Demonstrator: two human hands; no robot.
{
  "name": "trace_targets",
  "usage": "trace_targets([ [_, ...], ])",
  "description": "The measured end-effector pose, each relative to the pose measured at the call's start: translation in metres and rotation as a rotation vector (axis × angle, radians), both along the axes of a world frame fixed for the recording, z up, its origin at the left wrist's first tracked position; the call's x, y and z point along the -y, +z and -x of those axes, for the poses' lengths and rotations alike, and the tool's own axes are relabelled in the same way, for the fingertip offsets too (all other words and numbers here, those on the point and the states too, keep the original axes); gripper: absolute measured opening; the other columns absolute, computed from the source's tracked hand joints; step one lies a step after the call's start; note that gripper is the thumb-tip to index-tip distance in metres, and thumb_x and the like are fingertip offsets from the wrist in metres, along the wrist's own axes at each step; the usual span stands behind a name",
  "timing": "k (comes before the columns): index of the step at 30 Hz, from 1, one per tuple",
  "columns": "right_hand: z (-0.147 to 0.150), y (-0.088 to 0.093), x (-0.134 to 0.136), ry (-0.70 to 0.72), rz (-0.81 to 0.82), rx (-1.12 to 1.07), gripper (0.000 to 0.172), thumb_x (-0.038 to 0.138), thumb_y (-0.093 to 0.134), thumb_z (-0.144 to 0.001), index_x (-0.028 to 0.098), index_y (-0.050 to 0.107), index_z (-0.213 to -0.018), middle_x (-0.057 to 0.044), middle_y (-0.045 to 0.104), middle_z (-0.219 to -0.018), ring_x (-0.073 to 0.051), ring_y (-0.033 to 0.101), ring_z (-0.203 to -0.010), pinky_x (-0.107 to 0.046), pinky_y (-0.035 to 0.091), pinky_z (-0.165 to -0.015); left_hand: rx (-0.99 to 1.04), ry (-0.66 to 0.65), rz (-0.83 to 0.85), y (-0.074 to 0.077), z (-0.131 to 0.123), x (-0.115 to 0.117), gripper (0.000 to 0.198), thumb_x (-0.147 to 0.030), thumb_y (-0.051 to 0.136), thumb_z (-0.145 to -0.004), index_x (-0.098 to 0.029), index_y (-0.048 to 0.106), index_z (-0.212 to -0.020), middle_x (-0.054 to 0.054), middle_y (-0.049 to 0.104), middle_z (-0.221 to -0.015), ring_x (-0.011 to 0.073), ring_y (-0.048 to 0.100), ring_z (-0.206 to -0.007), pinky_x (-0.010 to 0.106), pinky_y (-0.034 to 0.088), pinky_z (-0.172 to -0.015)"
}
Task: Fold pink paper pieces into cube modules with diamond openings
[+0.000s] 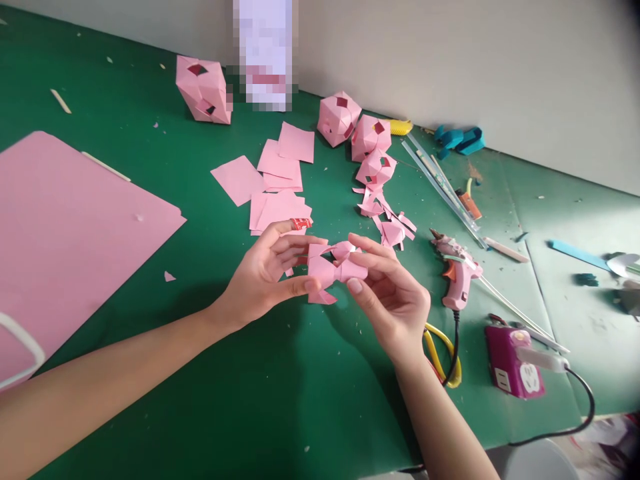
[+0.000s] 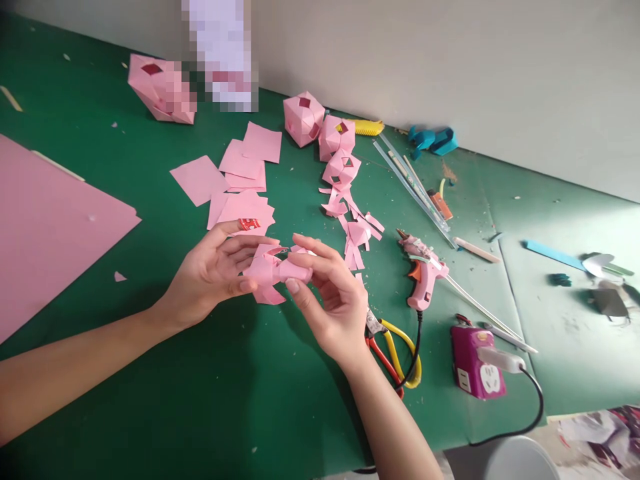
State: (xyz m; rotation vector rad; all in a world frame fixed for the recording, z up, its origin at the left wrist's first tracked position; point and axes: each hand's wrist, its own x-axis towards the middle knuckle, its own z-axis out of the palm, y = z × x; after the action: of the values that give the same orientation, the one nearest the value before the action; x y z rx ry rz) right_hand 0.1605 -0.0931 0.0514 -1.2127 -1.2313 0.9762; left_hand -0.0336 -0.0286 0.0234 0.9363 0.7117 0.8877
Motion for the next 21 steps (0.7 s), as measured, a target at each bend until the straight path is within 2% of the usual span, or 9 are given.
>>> trace_targets([
  [5, 0.0010, -0.0009, -0.0004, 0.017, 0.001, -0.024, 0.027, 0.021, 0.074, -0.094, 0.031, 0.078, -0.119, -0.007, 0.070, -0.141, -0.029, 0.069, -0.128, -0.046, 0.065, -0.099, 0.030, -0.002, -0.002, -0.0018, 0.0001, 0.0006, 0.068, -0.025, 0.094, -0.073, -0.026, 0.055, -0.128, 0.009, 0.071, -0.133, 0.0267, 0.068, -0.126, 0.043, 0.056, -0.111],
  [10, 0.0024, -0.0016, 0.0002, 0.025, 0.006, -0.024, 0.030, 0.020, 0.075, -0.093, 0.033, 0.078, -0.119, -0.006, 0.071, -0.140, -0.029, 0.068, -0.130, -0.049, 0.063, -0.103, 0.022, -0.012, 0.000, -0.0014, -0.0003, 0.0008, 0.068, -0.026, 0.094, -0.073, -0.025, 0.053, -0.128, 0.010, 0.071, -0.134, 0.0281, 0.068, -0.128, 0.046, 0.055, -0.113],
  [17, 0.0051, -0.0009, 0.0007, 0.038, 0.046, -0.085, 0.028, 0.024, 0.076, -0.093, 0.033, 0.079, -0.119, -0.006, 0.068, -0.145, -0.029, 0.068, -0.129, -0.045, 0.065, -0.099, 0.041, -0.017, -0.016, 0.0007, -0.0007, 0.0006, 0.065, -0.022, 0.093, -0.074, -0.024, 0.053, -0.126, 0.009, 0.073, -0.132, 0.0267, 0.069, -0.127, 0.045, 0.056, -0.113],
  [19, 0.0054, -0.0016, -0.0002, -0.007, 0.069, -0.121, 0.032, 0.027, 0.078, -0.093, 0.035, 0.077, -0.123, -0.005, 0.067, -0.145, -0.026, 0.074, -0.118, -0.040, 0.067, -0.092, 0.036, -0.015, -0.025, 0.0008, -0.0009, 0.0007, 0.066, -0.023, 0.093, -0.074, -0.024, 0.053, -0.127, 0.010, 0.072, -0.133, 0.0268, 0.069, -0.128, 0.044, 0.056, -0.113],
  [21, 0.0059, -0.0030, -0.0015, -0.058, 0.091, -0.148, 0.033, 0.030, 0.079, -0.092, 0.035, 0.076, -0.124, -0.004, 0.072, -0.132, -0.020, 0.077, -0.099, -0.035, 0.068, -0.083, 0.031, -0.011, -0.037, 0.0007, -0.0010, 0.0008, 0.066, -0.021, 0.092, -0.075, -0.024, 0.054, -0.128, 0.009, 0.072, -0.133, 0.0261, 0.069, -0.128, 0.042, 0.057, -0.112],
])
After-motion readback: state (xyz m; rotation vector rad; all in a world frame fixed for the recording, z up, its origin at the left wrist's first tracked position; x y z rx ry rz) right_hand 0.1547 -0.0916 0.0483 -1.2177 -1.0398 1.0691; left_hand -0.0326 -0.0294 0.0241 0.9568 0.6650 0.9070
